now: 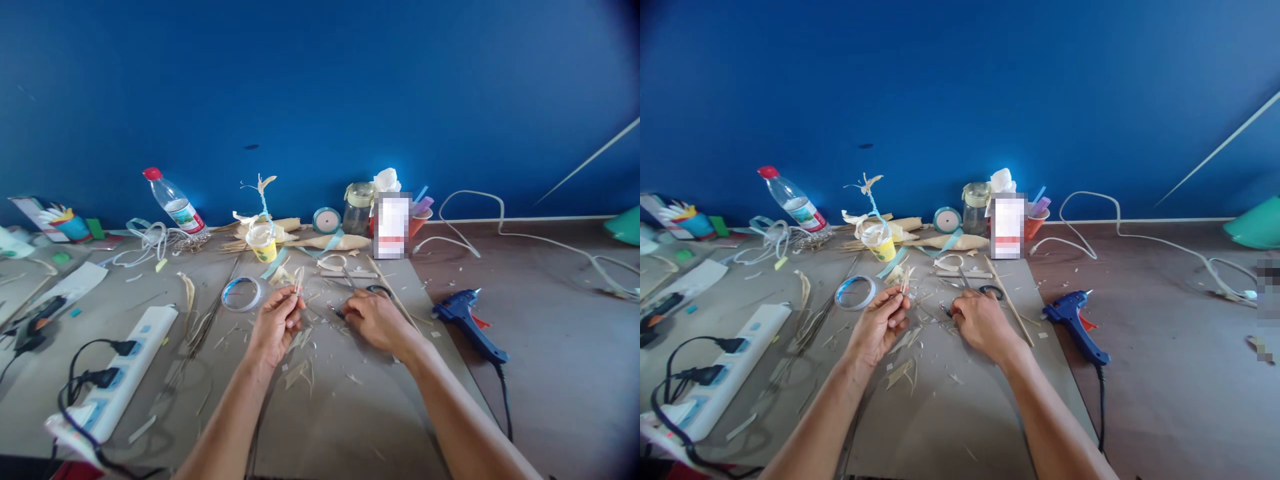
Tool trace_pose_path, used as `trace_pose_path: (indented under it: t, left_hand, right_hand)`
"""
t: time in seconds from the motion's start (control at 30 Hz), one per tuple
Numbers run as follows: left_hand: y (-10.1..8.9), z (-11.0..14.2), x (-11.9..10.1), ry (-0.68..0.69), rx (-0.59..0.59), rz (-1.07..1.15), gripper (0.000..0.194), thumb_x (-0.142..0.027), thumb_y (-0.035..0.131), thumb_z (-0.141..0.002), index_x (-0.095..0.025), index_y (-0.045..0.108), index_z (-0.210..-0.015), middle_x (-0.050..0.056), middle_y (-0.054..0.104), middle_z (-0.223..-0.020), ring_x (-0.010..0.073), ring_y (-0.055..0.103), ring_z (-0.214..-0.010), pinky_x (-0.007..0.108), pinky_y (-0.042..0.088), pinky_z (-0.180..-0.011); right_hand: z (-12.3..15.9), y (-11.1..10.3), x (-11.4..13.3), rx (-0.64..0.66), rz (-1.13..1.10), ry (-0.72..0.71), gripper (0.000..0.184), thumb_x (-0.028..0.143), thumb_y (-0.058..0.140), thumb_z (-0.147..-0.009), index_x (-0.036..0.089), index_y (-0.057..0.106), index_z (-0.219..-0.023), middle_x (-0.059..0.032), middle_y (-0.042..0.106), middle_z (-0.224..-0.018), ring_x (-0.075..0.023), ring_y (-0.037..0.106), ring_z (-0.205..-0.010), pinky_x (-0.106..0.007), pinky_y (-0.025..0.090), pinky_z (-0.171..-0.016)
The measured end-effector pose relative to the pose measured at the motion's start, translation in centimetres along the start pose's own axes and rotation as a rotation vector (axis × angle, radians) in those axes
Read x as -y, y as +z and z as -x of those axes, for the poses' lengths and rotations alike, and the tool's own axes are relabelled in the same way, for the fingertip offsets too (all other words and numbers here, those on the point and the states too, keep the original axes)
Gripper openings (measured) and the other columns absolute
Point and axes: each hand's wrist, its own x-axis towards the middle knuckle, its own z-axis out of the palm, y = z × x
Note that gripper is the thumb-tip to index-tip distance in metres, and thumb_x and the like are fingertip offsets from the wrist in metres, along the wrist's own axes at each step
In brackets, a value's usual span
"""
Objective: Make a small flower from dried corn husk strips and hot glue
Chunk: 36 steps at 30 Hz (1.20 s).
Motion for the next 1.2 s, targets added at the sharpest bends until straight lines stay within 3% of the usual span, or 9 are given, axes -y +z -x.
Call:
trace_pose_path:
  t: [0.17, 0.4, 0.57, 0.77, 1.03, 1.2]
  left_hand:
    - [-0.2, -0.1, 0.1, -0.003, 0.013, 0.017, 0.027, -0.024, 0.071, -0.066, -0.014, 0.060, -0.088, -0.003, 0.057, -0.065, -0.0015, 0.031, -0.040, 0.013, 0.027, -0.041]
    - [-0.4, -0.2, 0.2, -0.010, 0.014, 0.035, 0.027, -0.022, 0.071, -0.066, -0.014, 0.060, -0.088, -0.003, 0.057, -0.064, -0.0014, 0.031, -0.040, 0.013, 0.025, -0.040]
    - [-0.2, -0.2, 0.1, -0.005, 0.014, 0.032, 0.025, -0.023, 0.072, -0.066, -0.014, 0.060, -0.086, -0.003, 0.058, -0.064, -0.0012, 0.030, -0.039, 0.014, 0.026, -0.040]
    - [-0.4, -0.3, 0.2, 0.005, 0.014, 0.036, 0.026, -0.022, 0.072, -0.065, -0.014, 0.060, -0.086, -0.003, 0.057, -0.064, -0.0011, 0.031, -0.039, 0.014, 0.024, -0.040]
    - [-0.3, -0.2, 0.2, -0.009, -0.001, 0.035, 0.029, -0.023, 0.073, -0.063, -0.014, 0.061, -0.087, -0.004, 0.057, -0.063, -0.0013, 0.031, -0.040, 0.013, 0.026, -0.040]
    - [-0.1, -0.1, 0.1, -0.014, 0.008, 0.036, 0.027, -0.022, 0.073, -0.064, -0.014, 0.061, -0.087, -0.004, 0.056, -0.062, -0.0012, 0.031, -0.040, 0.013, 0.026, -0.040]
  right_hand:
    - [-0.2, 0.6, 0.2, 0.015, 0.044, -0.052, 0.018, 0.019, 0.053, -0.081, 0.022, 0.070, -0.085, -0.0057, 0.063, -0.090, -0.0191, 0.057, -0.087, -0.028, 0.033, -0.076]
    - [-0.2, 0.4, 0.2, -0.076, -0.074, -0.134, 0.018, 0.014, 0.053, -0.082, 0.019, 0.070, -0.085, -0.0059, 0.058, -0.087, -0.0172, 0.053, -0.084, -0.028, 0.038, -0.077]
    - [-0.6, 1.8, 0.7, -0.041, 0.105, -0.176, 0.018, 0.015, 0.055, -0.081, 0.023, 0.071, -0.085, -0.0064, 0.055, -0.089, -0.0198, 0.049, -0.087, -0.031, 0.036, -0.075]
    - [-1.3, 3.4, 1.1, -0.061, 0.215, -0.175, 0.018, 0.012, 0.049, -0.082, 0.017, 0.066, -0.078, -0.0088, 0.054, -0.090, -0.0213, 0.047, -0.088, -0.033, 0.035, -0.076]
    - [-1.0, 2.3, -0.1, -0.268, -0.087, -0.142, 0.016, 0.013, 0.043, -0.084, 0.017, 0.058, -0.080, -0.0066, 0.055, -0.092, -0.0188, 0.050, -0.086, -0.031, 0.035, -0.075]
    - [-1.1, 1.8, -0.7, -0.285, -0.160, -0.135, 0.020, 0.012, 0.044, -0.084, 0.019, 0.063, -0.085, -0.0055, 0.059, -0.094, -0.0174, 0.054, -0.087, -0.030, 0.036, -0.077]
